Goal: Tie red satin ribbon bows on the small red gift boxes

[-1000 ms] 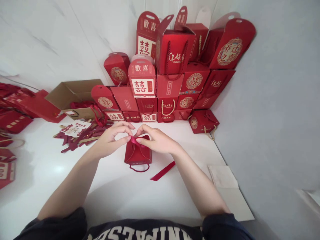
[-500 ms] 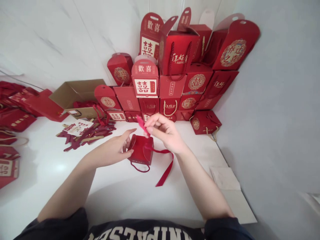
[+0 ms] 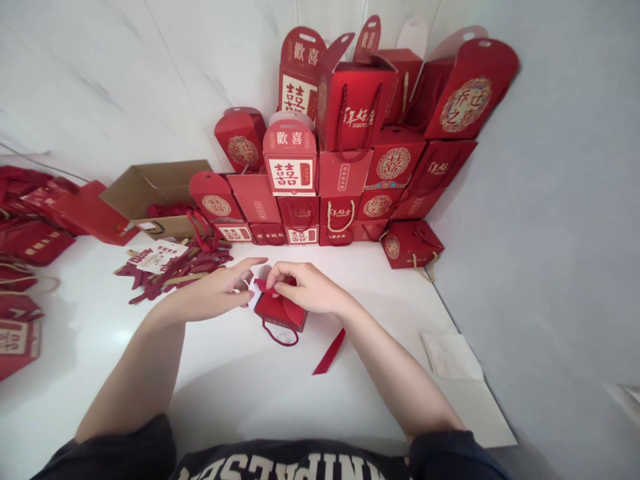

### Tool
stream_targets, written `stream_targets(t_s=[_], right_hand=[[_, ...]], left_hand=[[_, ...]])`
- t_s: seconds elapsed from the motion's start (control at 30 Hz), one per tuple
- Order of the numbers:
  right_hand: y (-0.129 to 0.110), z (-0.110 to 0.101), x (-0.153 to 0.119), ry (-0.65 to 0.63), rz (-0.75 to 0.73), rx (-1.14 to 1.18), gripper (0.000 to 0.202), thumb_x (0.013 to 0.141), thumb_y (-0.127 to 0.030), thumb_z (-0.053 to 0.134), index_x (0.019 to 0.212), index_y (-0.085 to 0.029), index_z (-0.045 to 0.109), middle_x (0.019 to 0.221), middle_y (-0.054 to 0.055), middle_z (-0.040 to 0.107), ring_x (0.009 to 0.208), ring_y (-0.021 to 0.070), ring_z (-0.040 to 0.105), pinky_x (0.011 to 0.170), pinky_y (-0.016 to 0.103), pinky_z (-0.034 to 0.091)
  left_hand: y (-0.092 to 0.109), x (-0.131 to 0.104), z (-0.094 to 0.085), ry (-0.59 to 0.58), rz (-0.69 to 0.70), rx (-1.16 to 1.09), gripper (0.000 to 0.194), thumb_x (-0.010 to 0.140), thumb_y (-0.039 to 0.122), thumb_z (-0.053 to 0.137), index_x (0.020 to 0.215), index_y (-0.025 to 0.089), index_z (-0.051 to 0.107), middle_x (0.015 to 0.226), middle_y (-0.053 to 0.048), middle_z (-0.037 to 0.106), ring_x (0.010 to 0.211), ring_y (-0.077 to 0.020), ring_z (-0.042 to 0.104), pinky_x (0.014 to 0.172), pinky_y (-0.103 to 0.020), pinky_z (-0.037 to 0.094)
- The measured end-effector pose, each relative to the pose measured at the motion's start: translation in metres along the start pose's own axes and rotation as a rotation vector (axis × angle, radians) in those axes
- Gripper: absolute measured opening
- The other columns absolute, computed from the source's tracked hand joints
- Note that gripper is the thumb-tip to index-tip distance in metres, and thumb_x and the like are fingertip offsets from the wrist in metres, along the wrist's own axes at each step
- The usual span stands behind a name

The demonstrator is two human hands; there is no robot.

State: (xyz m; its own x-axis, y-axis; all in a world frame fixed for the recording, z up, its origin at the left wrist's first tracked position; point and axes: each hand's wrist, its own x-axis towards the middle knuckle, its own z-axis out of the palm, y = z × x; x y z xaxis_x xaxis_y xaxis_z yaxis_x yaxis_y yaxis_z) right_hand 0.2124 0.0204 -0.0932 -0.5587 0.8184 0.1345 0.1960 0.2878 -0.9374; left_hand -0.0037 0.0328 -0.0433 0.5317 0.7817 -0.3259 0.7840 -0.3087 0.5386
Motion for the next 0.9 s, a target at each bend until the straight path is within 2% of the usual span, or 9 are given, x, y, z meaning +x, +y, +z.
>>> stream_targets(t_s=[0.13, 0.23, 0.33, 0.43, 0.57, 0.73, 0.83, 0.9], right_hand=[[0.003, 0.004, 0.003, 0.023, -0.005, -0.007, 0.014, 0.086, -0.016, 0.048, 0.090, -0.019, 0.061, 0.085, 0.001, 0.066, 0.078, 0.0133, 0.060, 0.074, 0.027, 0.045], [0.005, 0.006, 0.005, 0.050, -0.016, -0.022, 0.015, 0.086, -0.016, 0.048, 0.091, -0.019, 0.062, 0.086, 0.001, 0.067, 0.078, 0.0133, 0.061, 0.074, 0.027, 0.045], [0.006, 0.008, 0.006, 0.067, -0.013, -0.016, 0.015, 0.087, -0.017, 0.049, 0.091, -0.019, 0.062, 0.087, 0.002, 0.068, 0.080, 0.0135, 0.062, 0.076, 0.027, 0.046], [0.007, 0.009, 0.006, 0.062, -0.011, 0.010, 0.014, 0.088, -0.018, 0.048, 0.091, -0.019, 0.062, 0.089, 0.002, 0.068, 0.084, 0.0141, 0.063, 0.079, 0.028, 0.047], [0.004, 0.006, 0.005, 0.050, -0.022, -0.002, 0.013, 0.088, -0.019, 0.049, 0.092, -0.019, 0.062, 0.092, 0.003, 0.068, 0.086, 0.0147, 0.063, 0.081, 0.029, 0.047], [-0.004, -0.015, -0.002, 0.118, -0.033, -0.072, 0.013, 0.087, -0.024, 0.053, 0.096, -0.019, 0.061, 0.099, 0.004, 0.066, 0.094, 0.0163, 0.061, 0.084, 0.031, 0.046], [-0.007, -0.036, -0.011, 0.142, 0.015, -0.142, 0.015, 0.088, -0.029, 0.053, 0.097, -0.019, 0.061, 0.100, 0.004, 0.065, 0.095, 0.0173, 0.060, 0.084, 0.032, 0.046], [-0.007, -0.051, -0.018, 0.103, 0.065, -0.193, 0.018, 0.088, -0.033, 0.053, 0.097, -0.020, 0.061, 0.099, 0.004, 0.066, 0.092, 0.0178, 0.061, 0.082, 0.032, 0.046]], left_hand=[[0.003, -0.001, -0.001, -0.010, 0.019, -0.012, 0.058, 0.084, 0.034, 0.046, 0.139, 0.023, 0.034, 0.093, -0.005, 0.065, 0.077, -0.0195, 0.062, 0.069, -0.028, 0.044], [0.004, -0.003, -0.002, -0.022, 0.015, -0.050, 0.055, 0.084, 0.046, 0.050, 0.134, 0.023, 0.039, 0.091, -0.005, 0.067, 0.079, -0.0206, 0.063, 0.071, -0.030, 0.045], [0.002, -0.002, -0.003, -0.023, -0.019, -0.125, 0.048, 0.085, 0.056, 0.047, 0.119, 0.023, 0.048, 0.093, -0.005, 0.068, 0.080, -0.0206, 0.065, 0.070, -0.030, 0.046], [-0.002, 0.001, -0.003, -0.019, -0.029, -0.166, 0.040, 0.088, 0.056, 0.040, 0.100, 0.020, 0.055, 0.091, -0.005, 0.067, 0.080, -0.0195, 0.065, 0.068, -0.029, 0.046], [-0.005, 0.005, -0.007, -0.037, 0.012, -0.114, 0.033, 0.088, 0.048, 0.043, 0.081, 0.018, 0.055, 0.078, -0.003, 0.065, 0.075, -0.0185, 0.063, 0.063, -0.026, 0.043], [-0.015, 0.000, -0.026, -0.071, 0.014, -0.058, 0.026, 0.085, 0.042, 0.047, 0.078, 0.019, 0.058, 0.079, -0.001, 0.066, 0.074, -0.0150, 0.059, 0.066, -0.025, 0.042], [-0.034, -0.010, -0.038, -0.015, -0.066, -0.040, 0.028, 0.080, 0.045, 0.051, 0.070, 0.019, 0.057, 0.071, 0.000, 0.061, 0.067, -0.0140, 0.055, 0.060, -0.024, 0.039], [-0.052, -0.018, -0.043, 0.008, -0.152, -0.045, 0.030, 0.078, 0.047, 0.053, 0.067, 0.019, 0.057, 0.064, 0.001, 0.058, 0.059, -0.0134, 0.052, 0.053, -0.023, 0.036]])
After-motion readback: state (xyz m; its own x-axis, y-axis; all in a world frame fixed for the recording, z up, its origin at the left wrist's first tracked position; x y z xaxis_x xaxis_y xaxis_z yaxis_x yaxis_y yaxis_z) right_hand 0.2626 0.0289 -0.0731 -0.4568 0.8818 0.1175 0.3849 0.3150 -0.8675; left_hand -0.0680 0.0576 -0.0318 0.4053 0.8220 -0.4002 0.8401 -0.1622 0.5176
